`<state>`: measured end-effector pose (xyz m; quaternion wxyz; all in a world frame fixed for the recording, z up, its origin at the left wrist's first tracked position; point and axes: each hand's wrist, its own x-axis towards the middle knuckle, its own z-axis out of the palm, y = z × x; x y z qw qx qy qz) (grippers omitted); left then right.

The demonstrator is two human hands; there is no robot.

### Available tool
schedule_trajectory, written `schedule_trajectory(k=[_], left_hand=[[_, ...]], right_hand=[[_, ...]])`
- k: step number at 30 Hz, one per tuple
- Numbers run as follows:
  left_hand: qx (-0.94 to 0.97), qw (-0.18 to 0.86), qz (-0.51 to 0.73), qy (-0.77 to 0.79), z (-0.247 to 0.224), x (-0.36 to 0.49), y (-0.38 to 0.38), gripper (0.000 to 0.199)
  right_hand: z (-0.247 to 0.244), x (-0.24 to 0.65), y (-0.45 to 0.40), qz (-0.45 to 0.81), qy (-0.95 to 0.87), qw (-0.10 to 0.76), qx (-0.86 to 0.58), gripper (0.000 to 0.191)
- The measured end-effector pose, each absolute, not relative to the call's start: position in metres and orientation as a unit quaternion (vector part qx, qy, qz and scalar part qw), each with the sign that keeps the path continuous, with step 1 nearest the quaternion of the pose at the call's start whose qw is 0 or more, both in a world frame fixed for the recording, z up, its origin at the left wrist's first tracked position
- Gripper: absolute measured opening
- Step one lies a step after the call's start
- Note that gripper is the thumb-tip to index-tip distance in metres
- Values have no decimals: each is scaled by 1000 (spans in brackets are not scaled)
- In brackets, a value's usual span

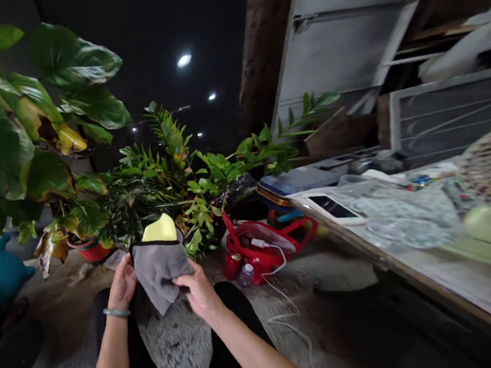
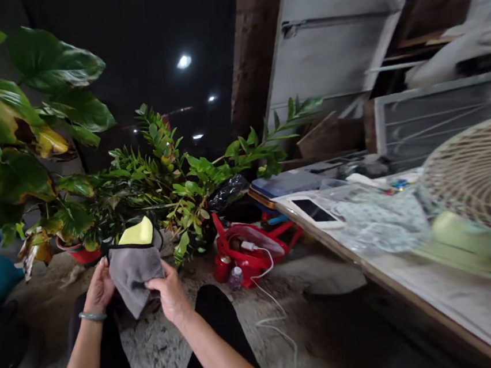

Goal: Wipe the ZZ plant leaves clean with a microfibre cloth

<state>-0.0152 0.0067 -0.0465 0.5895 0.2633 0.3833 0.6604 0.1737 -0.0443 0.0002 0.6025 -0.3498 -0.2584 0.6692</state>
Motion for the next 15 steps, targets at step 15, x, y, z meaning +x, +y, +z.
schedule_trajectory(k=[15], left_hand=[[254, 663, 578, 402, -69, 62, -67, 58]], right_hand=[[-8, 195, -68, 678, -235, 626, -305, 19]])
